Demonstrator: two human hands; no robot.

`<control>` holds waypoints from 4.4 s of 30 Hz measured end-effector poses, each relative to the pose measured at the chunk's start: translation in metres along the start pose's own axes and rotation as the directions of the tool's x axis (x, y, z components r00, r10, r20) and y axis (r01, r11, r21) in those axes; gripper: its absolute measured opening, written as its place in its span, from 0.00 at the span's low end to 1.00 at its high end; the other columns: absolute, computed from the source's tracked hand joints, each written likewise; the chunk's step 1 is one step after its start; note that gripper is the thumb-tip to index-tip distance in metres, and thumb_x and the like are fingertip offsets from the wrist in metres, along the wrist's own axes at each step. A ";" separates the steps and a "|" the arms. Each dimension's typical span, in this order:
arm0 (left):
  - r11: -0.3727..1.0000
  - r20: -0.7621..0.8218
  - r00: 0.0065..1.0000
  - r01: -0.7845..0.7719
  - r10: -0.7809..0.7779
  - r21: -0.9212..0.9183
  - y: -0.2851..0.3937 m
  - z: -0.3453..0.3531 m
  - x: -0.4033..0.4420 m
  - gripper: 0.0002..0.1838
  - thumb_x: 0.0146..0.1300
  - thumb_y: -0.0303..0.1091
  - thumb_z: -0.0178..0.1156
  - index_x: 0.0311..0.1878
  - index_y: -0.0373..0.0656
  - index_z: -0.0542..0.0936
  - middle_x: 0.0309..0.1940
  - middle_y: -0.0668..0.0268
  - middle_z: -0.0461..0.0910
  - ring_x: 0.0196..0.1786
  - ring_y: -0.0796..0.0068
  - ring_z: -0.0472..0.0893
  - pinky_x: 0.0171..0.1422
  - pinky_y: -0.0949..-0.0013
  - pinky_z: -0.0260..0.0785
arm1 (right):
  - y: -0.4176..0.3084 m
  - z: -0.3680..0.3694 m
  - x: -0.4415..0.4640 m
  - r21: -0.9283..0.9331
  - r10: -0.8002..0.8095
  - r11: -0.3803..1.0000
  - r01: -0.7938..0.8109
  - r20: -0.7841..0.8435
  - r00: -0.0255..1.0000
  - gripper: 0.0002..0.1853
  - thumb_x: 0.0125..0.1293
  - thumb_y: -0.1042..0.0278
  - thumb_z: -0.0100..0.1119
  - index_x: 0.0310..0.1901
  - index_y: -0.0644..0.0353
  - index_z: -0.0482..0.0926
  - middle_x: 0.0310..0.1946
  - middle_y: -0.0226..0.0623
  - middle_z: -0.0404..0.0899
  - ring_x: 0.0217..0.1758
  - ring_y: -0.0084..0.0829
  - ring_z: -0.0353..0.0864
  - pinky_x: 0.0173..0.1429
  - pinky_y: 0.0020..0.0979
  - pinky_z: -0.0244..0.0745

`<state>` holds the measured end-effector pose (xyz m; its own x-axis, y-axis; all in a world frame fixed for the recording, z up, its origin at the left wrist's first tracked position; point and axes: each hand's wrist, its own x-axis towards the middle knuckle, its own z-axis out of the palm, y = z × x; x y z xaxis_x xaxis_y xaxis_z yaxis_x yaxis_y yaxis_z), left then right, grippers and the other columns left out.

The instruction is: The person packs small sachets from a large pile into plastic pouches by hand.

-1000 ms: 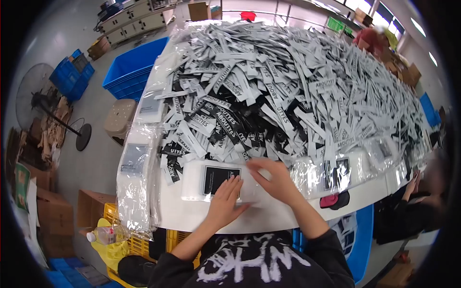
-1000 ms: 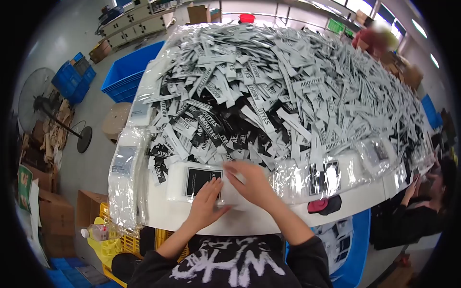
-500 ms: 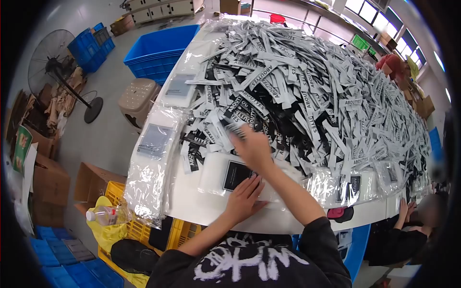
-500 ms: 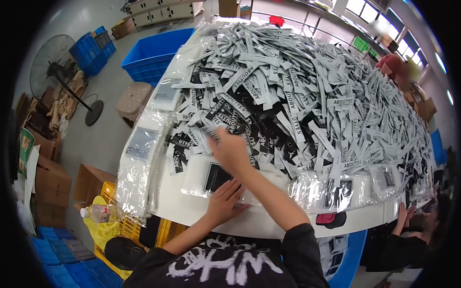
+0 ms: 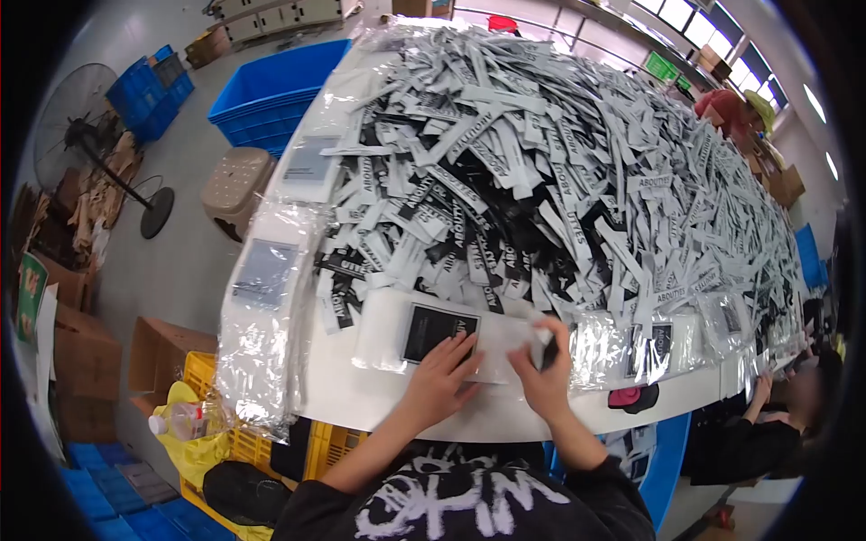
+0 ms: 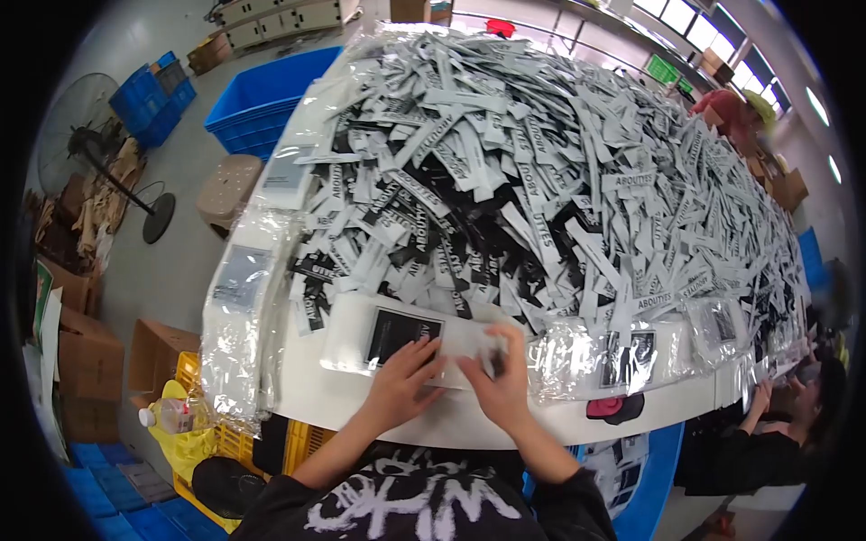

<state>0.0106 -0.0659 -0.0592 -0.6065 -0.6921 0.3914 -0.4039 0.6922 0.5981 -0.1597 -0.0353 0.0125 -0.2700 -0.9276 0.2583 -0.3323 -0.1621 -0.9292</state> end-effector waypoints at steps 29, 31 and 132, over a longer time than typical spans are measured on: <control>0.995 0.002 1.000 -0.024 0.025 -0.101 0.041 -0.006 -0.037 0.26 0.44 0.21 0.63 0.52 0.39 0.77 0.51 0.58 0.78 0.54 0.60 0.77 0.56 0.60 0.66 | 0.016 -0.032 -0.053 -0.041 0.401 0.915 -0.401 0.196 0.895 0.18 0.63 0.66 0.61 0.21 0.68 0.69 0.15 0.33 0.69 0.18 0.20 0.58 0.22 0.29 0.54; 0.975 0.078 0.996 0.062 -0.046 -0.212 0.042 -0.015 -0.038 0.25 0.46 0.23 0.66 0.52 0.36 0.77 0.48 0.56 0.80 0.50 0.60 0.80 0.51 0.63 0.70 | 0.012 -0.029 -0.046 -0.105 0.282 0.959 -0.262 0.319 0.905 0.16 0.60 0.68 0.63 0.22 0.68 0.70 0.15 0.37 0.70 0.17 0.24 0.60 0.22 0.30 0.57; 0.754 0.258 0.897 0.441 -0.358 -0.486 0.049 -0.053 -0.003 0.06 0.58 0.29 0.63 0.34 0.36 0.79 0.19 0.60 0.78 0.18 0.70 0.75 0.26 0.71 0.67 | 0.017 -0.039 -0.042 0.337 0.394 0.696 -0.634 0.559 0.730 0.07 0.57 0.72 0.65 0.37 0.65 0.84 0.23 0.30 0.81 0.26 0.16 0.75 0.31 0.23 0.69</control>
<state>0.0291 -0.0406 0.0061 -0.5764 -0.8160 -0.0434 -0.2389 0.1175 0.9639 -0.1891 0.0145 -0.0037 0.1771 -0.9288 -0.3254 0.2447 0.3618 -0.8996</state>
